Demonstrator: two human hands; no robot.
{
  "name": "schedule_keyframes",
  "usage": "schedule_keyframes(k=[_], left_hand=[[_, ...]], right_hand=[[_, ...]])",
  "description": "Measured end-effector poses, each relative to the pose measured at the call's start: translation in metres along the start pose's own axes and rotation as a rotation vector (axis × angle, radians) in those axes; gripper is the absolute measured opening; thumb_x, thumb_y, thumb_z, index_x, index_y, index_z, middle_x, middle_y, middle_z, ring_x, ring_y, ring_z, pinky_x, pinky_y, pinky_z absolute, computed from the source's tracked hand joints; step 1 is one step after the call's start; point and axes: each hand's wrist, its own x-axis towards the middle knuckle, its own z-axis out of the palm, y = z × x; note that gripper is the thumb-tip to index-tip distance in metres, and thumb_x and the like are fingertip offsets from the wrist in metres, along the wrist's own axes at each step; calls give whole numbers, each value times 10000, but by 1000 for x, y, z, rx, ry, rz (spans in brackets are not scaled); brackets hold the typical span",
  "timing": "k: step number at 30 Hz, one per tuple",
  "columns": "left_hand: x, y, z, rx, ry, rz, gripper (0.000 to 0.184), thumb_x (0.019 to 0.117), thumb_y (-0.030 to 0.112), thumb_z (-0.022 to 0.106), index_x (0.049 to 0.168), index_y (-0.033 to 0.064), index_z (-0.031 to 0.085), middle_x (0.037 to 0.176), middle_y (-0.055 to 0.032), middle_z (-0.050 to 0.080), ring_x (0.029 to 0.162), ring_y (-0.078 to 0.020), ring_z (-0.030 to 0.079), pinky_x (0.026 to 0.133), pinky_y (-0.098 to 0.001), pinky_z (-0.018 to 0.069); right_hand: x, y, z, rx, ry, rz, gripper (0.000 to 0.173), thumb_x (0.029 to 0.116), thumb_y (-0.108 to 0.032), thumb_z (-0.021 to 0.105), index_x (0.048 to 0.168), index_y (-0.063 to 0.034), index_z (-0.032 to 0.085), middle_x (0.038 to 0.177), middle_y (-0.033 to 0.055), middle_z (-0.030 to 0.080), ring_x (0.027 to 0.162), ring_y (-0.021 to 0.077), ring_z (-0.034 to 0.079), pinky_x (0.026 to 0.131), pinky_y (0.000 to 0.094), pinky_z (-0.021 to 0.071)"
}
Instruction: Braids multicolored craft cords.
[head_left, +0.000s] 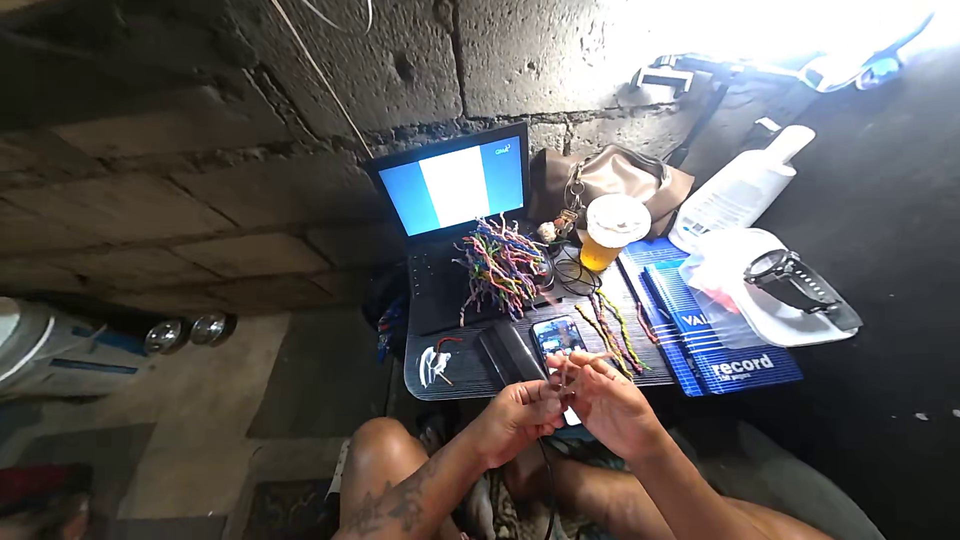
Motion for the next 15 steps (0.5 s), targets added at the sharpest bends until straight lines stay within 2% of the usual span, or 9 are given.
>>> schedule_keyframes(k=[3,5,7,10,12,13,15], left_hand=[[-1,-4,-3,-55,-98,-50,95,974,177,633,924,200,710,828,88,686,758,1,634,756,-180,524],[-2,-7,-7,-96,-194,-85,77,972,240,664,951,205,729,822,83,690,757,-3,641,754,-180,529],[-2,-9,-8,-97,-276,-107,103,966,308,687,968,217,736,833,90,693,760,7,643,739,-164,525],[-2,-12,-5,-94,-252,-96,11,934,227,718,937,219,726,867,91,689,767,6,636,745,-162,528],[-1,-14,-1,-25,-148,-8,96,914,135,697,897,230,689,848,105,676,767,13,618,734,-174,506],[0,-13,2,49,-76,58,141,902,80,686,887,220,671,859,106,684,786,13,626,745,-183,513],[-1,-10,7,357,75,197,149,895,9,678,904,146,622,881,96,670,820,11,637,764,-198,539]], right_hand=[[1,-6,-10,-135,-202,-69,340,1001,-300,633,1313,-190,711,1158,-24,737,1060,71,675,968,262,538],[3,-10,-19,-244,-346,-95,394,1030,-300,593,1408,-201,640,1207,-51,718,1095,41,652,992,240,518],[4,-13,-23,-348,-397,-118,428,1037,-281,591,1462,-229,588,1234,-81,699,1073,4,641,977,213,515],[1,-11,-17,-453,-248,-177,392,990,-212,662,1382,-231,665,1252,-109,686,1037,-28,646,943,183,541],[-1,-9,-11,-548,-128,-230,343,967,-161,689,1306,-206,720,1220,-93,694,1033,-12,653,921,186,557],[-1,-8,-8,-607,-63,-253,324,954,-136,699,1271,-188,739,1191,-89,698,1019,-8,658,908,187,566],[-1,-6,-2,-727,56,-299,303,930,-90,702,1228,-113,749,1068,-59,689,924,-9,645,834,171,565]])
